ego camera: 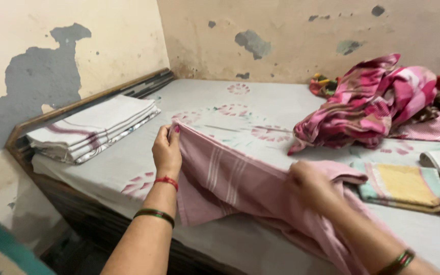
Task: The person folds several towels on a bed, smoothing and aligning them before stacking. The person then carries the folded towels to a cabinet and places them on a shelf.
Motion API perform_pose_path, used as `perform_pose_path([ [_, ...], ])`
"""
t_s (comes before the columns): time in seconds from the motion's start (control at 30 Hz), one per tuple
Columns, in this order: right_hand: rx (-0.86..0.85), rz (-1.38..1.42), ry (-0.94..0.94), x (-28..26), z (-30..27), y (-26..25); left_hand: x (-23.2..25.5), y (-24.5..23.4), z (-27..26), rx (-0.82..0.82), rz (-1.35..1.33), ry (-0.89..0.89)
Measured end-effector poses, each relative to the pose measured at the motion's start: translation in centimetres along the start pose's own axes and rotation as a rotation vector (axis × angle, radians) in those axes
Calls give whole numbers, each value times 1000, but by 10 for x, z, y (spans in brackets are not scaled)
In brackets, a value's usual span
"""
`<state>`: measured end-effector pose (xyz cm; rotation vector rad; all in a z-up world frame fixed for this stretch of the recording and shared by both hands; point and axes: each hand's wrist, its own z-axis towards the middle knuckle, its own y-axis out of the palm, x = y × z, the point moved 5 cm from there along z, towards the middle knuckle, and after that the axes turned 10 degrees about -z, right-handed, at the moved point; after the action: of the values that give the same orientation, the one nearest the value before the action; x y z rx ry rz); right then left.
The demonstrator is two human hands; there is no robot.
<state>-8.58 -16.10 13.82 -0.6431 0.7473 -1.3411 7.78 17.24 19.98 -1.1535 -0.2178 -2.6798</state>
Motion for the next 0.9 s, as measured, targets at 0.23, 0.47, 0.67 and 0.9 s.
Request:
perform_pose_path([
  [0.23,70,-105,-51,137,106,-76,6,49,26,-655,-86,-129],
  [0.47,274,-5,188,144,176,-111,52,91,94,-160,-245,232],
  [0.67,219,39,199,116,171,-120,54,81,92,-102,-94,263],
  [0.9,-6,66,45,67,143,-84,-17,47,75,-43,68,-44],
])
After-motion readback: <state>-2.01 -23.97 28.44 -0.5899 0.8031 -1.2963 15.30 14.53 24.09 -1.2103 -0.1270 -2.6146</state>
